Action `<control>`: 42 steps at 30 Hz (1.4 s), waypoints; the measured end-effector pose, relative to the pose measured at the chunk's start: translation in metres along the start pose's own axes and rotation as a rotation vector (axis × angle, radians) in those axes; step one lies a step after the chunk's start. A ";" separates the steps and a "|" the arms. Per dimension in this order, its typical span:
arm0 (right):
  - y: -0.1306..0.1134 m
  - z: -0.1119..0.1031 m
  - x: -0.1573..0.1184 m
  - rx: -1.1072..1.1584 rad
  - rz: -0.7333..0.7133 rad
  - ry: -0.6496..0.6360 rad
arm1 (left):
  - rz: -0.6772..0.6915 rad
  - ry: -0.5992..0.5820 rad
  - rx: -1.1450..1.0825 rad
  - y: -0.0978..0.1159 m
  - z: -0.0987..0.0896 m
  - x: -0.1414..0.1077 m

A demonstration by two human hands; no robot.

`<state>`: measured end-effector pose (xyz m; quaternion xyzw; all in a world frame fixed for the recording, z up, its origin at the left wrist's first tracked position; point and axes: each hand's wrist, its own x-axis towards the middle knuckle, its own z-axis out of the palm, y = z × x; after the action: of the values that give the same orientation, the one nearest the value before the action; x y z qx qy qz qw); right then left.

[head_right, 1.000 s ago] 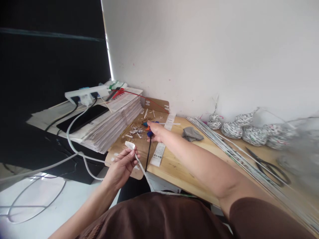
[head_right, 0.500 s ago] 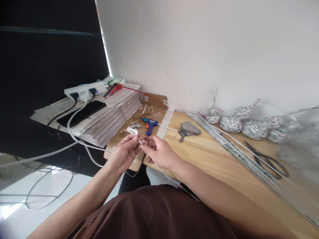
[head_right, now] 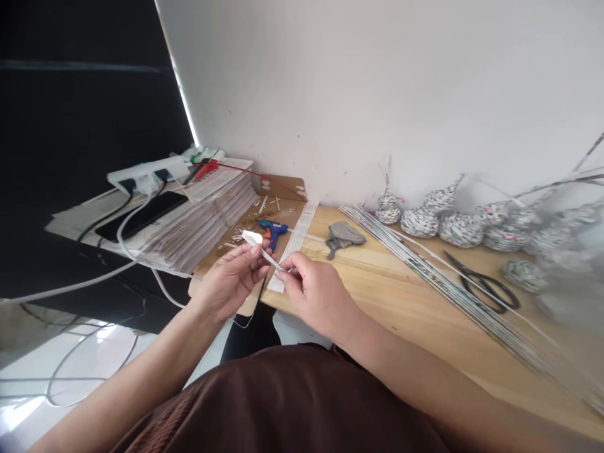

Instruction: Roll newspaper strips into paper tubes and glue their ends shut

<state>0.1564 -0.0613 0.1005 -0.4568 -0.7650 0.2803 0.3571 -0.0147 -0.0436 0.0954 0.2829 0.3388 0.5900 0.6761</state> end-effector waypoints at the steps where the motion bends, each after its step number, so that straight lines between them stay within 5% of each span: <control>1: -0.001 -0.002 -0.002 -0.016 -0.008 0.001 | -0.014 0.005 0.001 -0.001 0.001 -0.001; 4: -0.001 -0.007 -0.007 0.092 0.069 -0.070 | -0.060 0.007 -0.002 -0.002 0.003 -0.003; 10: 0.001 -0.013 -0.010 0.684 0.480 -0.341 | -0.144 -0.020 0.000 -0.004 0.004 -0.007; 23: 0.001 -0.001 -0.018 0.238 0.133 -0.046 | -0.132 -0.055 0.038 -0.016 -0.001 -0.013; 35: 0.009 0.006 -0.011 0.792 0.464 -0.158 | -0.161 -0.089 0.163 -0.033 -0.006 -0.024; 42: 0.011 0.005 -0.012 0.828 0.461 -0.179 | -0.166 -0.180 0.203 -0.032 -0.009 -0.027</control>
<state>0.1614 -0.0678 0.0858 -0.4080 -0.4955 0.6714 0.3704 -0.0042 -0.0752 0.0679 0.3725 0.3571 0.4672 0.7179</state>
